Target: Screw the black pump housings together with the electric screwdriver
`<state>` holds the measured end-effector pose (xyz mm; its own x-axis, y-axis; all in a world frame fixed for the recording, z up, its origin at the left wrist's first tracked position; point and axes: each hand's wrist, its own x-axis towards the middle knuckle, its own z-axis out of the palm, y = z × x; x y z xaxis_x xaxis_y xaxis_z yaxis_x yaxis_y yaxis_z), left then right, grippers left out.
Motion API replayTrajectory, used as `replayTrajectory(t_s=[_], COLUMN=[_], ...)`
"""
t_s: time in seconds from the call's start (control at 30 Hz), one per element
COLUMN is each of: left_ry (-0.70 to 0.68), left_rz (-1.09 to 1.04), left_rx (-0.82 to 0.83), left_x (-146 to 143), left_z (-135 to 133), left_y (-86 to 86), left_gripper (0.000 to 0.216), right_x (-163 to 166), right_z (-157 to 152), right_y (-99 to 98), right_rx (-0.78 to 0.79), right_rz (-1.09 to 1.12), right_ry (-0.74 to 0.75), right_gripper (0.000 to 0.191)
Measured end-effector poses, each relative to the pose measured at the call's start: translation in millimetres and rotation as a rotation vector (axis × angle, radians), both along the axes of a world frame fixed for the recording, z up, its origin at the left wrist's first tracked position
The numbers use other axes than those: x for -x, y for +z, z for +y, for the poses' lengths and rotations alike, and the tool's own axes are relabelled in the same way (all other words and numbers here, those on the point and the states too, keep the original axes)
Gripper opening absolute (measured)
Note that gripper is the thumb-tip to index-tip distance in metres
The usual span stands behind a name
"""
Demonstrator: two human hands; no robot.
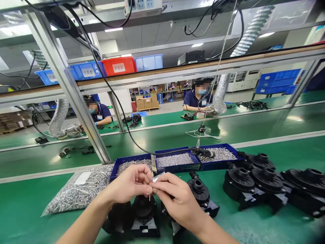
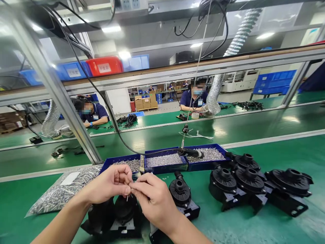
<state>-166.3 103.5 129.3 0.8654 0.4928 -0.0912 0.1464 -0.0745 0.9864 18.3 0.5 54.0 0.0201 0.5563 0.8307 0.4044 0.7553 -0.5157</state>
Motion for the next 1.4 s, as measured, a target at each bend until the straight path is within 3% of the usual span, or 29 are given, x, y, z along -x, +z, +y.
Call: replayTrajectory(t_s=[0.1,0.23,0.4,0.5,0.77,0.9,1.13,1.4], left_ry=[-0.027,-0.017,0.050,0.051,-0.059,-0.090,-0.117,-0.068], left_rz=[0.017,0.072,0.262,0.390,0.550,0.574,0.615,0.688], left_rx=[0.025,-0.013,-0.286,-0.399,-0.742,-0.788,-0.834,-1.002], left_x=[-0.8,6.1,36.5,47.8,38.7,35.7,29.5,27.6], left_z=[0.1,2.5,6.7,5.8,2.0,4.6,5.1,-8.2], left_y=[-1.0,9.4,37.2,44.1,27.9,20.6,14.8,19.2], left_gripper=[0.040,0.039,0.026,0.024,0.061,0.069,0.071,0.058], right_x=[0.0,0.6,10.9,20.3,22.8,22.5,19.3,21.3], right_z=[-2.0,-6.4,-14.3,-16.0,-14.0,-13.0,-12.5,-13.5], right_y=[2.0,-0.7,-7.0,-9.7,-9.8,-10.7,-13.0,-13.2], right_rx=[0.044,-0.025,-0.119,-0.144,-0.154,-0.210,-0.216,-0.243], right_rz=[-0.028,-0.127,-0.509,-0.670,-0.738,-0.737,-0.667,-0.622], right_ry=[0.025,-0.087,-0.046,-0.035,-0.031,-0.004,-0.063,-0.080], right_gripper=[0.015,0.014,0.020,0.026,0.033,0.035,0.024,0.014])
